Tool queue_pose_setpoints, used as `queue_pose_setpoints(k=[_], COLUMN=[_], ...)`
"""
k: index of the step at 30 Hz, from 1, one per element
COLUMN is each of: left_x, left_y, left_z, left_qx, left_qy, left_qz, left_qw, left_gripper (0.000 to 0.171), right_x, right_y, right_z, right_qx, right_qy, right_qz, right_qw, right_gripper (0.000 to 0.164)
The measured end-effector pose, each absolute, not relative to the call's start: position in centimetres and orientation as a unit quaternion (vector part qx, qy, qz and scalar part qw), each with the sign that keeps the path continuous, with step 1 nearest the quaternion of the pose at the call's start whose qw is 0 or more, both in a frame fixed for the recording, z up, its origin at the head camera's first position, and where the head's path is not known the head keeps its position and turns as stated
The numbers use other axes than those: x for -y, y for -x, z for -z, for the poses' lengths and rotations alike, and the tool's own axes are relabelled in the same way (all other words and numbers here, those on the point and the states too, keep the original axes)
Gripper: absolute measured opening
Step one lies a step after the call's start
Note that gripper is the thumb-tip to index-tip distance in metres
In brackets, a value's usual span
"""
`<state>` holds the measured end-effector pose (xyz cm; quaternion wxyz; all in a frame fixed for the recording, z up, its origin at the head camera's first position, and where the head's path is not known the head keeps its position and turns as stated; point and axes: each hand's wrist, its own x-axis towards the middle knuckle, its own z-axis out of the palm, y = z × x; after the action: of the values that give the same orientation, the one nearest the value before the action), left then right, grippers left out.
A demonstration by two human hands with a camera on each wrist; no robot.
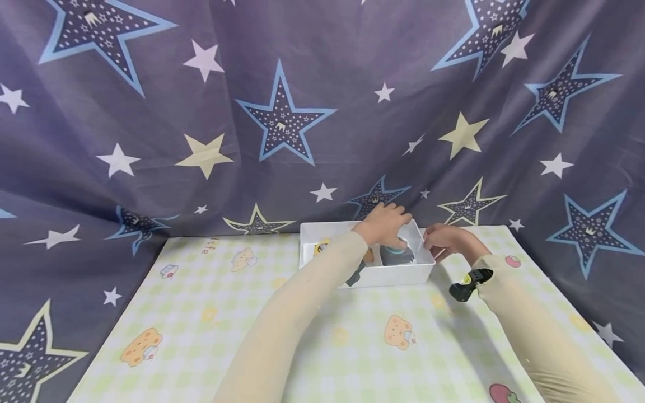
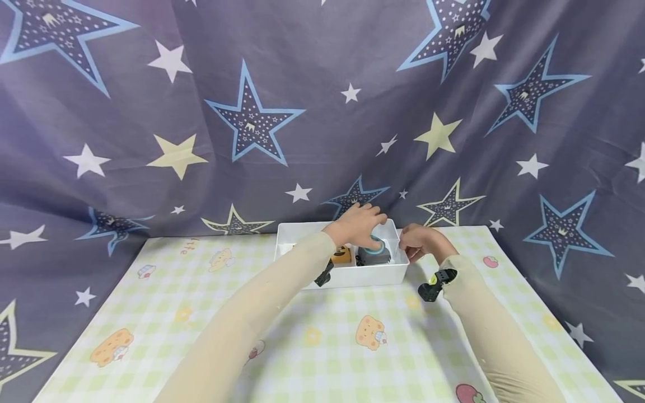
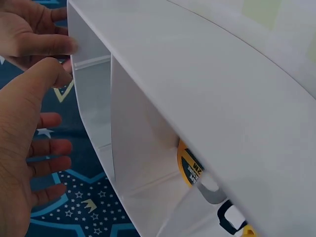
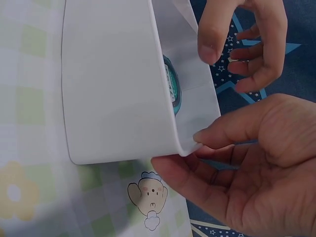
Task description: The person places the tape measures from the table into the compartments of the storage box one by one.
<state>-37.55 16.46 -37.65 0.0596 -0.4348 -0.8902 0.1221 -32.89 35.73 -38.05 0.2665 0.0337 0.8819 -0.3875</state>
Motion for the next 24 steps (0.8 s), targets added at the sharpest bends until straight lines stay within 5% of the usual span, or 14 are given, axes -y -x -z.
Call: queue_pose_setpoints(k=[8, 24], left_x=[-15.7, -12.9], left_y=[37.2, 36.8], left_z=[37.4, 34.2], left_qx=[0.887, 0.875], left_qy=[0.439, 0.461], left_qz=[-0.118, -0.083], left_qw=[0.074, 0.126], left_gripper=[0.074, 0.071], right_x=[-36.2, -39.8], right_y=[33.4, 32.7], right_z=[37.9, 36.7], right_qx=[-0.884, -0.873], right_qy=[-0.035, -0.034], right_qz=[0.381, 0.403], right_qw=[0.269, 0.274], right_gripper=[0.032, 0.035])
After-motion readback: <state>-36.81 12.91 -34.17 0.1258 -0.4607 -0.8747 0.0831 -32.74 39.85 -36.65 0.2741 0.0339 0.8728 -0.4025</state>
